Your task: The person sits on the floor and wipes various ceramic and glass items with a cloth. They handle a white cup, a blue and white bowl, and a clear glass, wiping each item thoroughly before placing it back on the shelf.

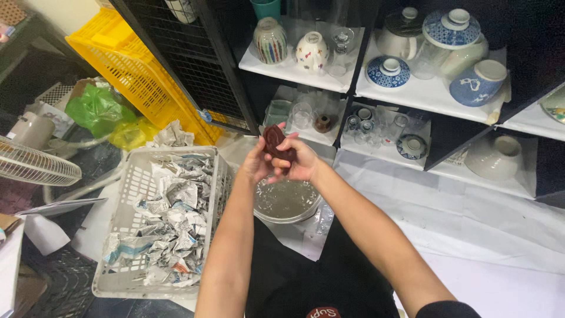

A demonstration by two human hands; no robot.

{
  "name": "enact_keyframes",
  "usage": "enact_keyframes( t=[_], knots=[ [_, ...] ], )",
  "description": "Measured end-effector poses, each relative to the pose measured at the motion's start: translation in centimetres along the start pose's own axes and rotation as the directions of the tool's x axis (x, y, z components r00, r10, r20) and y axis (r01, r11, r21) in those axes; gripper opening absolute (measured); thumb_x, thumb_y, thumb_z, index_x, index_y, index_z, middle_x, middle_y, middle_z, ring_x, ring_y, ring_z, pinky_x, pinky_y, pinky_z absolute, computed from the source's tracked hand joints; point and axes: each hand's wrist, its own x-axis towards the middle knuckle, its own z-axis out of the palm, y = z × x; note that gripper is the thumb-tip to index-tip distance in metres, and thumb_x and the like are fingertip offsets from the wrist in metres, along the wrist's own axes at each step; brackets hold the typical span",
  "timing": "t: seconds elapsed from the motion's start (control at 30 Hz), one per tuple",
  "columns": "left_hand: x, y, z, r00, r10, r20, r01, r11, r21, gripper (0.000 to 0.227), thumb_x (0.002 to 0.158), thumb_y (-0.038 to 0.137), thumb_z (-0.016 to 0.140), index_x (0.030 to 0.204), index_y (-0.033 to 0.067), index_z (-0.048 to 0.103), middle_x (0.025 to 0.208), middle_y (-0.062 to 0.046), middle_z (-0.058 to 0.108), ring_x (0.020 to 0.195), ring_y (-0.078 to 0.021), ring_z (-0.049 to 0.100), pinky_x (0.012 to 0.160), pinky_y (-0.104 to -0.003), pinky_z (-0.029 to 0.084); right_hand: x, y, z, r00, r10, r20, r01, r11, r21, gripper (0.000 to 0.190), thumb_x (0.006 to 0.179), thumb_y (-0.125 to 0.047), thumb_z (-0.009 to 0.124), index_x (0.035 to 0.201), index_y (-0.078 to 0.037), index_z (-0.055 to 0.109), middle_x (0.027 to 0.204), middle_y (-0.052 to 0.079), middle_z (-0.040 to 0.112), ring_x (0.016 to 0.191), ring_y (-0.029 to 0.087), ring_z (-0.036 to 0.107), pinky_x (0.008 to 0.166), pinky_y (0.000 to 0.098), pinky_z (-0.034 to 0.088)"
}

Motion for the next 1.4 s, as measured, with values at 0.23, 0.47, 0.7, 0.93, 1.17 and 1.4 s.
enact_keyframes(
  t=[0.23, 0.47, 0.7, 0.93, 1.17, 1.4],
  knots=[
    [3.5, 3.2, 4.1, 0.964, 0.180, 0.194, -0.166, 0.982, -0.087, 0.057, 0.088, 0.022, 0.072, 0.139, 0.0083, 0.051, 0.148, -0.024, 0.055, 0.141, -0.0410, 0.051, 0.123, -0.056, 0.042, 0.3, 0.3, -1.1, 0.979, -0.013, 0.202, -0.024, 0.984, 0.178, 0.046, 0.098, -0.038, 0.054, 0.117, 0.003, 0.062, 0.060, 0.003, 0.051, 0.062, 0.024, 0.061, 0.069, 0.0486, 0.061],
    [4.6, 4.5, 5.1, 0.982, 0.152, 0.114, -0.149, 0.988, -0.037, 0.019, 0.095, 0.009, 0.064, 0.112, 0.0102, 0.056, 0.089, -0.009, 0.061, 0.094, -0.0301, 0.066, 0.091, -0.044, 0.055, -0.3, -0.8, 1.3, 1.000, -0.019, 0.014, 0.018, 0.997, 0.075, 0.022, 0.094, -0.012, 0.061, 0.113, -0.001, 0.059, 0.086, 0.008, 0.058, 0.060, 0.005, 0.049, 0.040, 0.0130, 0.036],
    [5.0, 4.8, 6.3, 0.945, 0.168, -0.279, -0.058, 0.930, 0.362, 0.026, 0.101, 0.026, 0.066, 0.116, 0.0050, 0.061, 0.065, -0.001, 0.054, 0.061, -0.0157, 0.059, 0.059, -0.030, 0.051, 0.2, -3.0, -0.1, 0.971, 0.157, -0.178, -0.171, 0.983, -0.068, 0.009, 0.099, -0.008, 0.064, 0.103, -0.007, 0.056, 0.070, -0.005, 0.041, 0.050, 0.000, 0.035, 0.036, 0.0144, 0.022],
    [7.2, -1.8, -1.2, 0.651, 0.494, -0.576, -0.090, 0.804, 0.588, 0.019, 0.100, 0.020, 0.070, 0.106, 0.0053, 0.059, 0.060, -0.003, 0.055, 0.049, -0.0140, 0.054, 0.046, -0.031, 0.046, 2.9, -1.3, -5.0, 0.730, -0.170, -0.662, -0.385, 0.697, -0.605, 0.046, 0.076, 0.001, 0.066, 0.112, -0.022, 0.049, 0.064, 0.002, 0.050, 0.043, 0.007, 0.038, 0.034, 0.0246, 0.026],
    [7.4, -7.1, -6.0, 0.390, 0.547, -0.741, -0.074, 0.820, 0.567, 0.018, 0.099, 0.009, 0.062, 0.107, 0.0093, 0.046, 0.061, -0.007, 0.057, 0.047, -0.0166, 0.057, 0.044, -0.034, 0.047, 2.6, 1.5, -5.4, 0.699, -0.576, -0.423, -0.522, -0.006, -0.853, 0.043, 0.077, -0.025, 0.079, 0.110, 0.001, 0.071, 0.099, 0.022, 0.075, 0.091, 0.031, 0.074, 0.079, 0.0417, 0.056],
    [7.7, -7.5, -6.6, 0.122, 0.572, -0.811, 0.222, 0.781, 0.584, 0.024, 0.093, 0.004, 0.060, 0.108, 0.0106, 0.043, 0.072, -0.013, 0.065, 0.051, -0.0257, 0.068, 0.050, -0.039, 0.053, 1.7, 2.9, -2.4, 0.682, -0.601, -0.417, -0.615, -0.162, -0.772, 0.041, 0.090, -0.029, 0.065, 0.113, 0.005, 0.068, 0.107, 0.032, 0.069, 0.102, 0.047, 0.068, 0.089, 0.0520, 0.055]
  ],
)
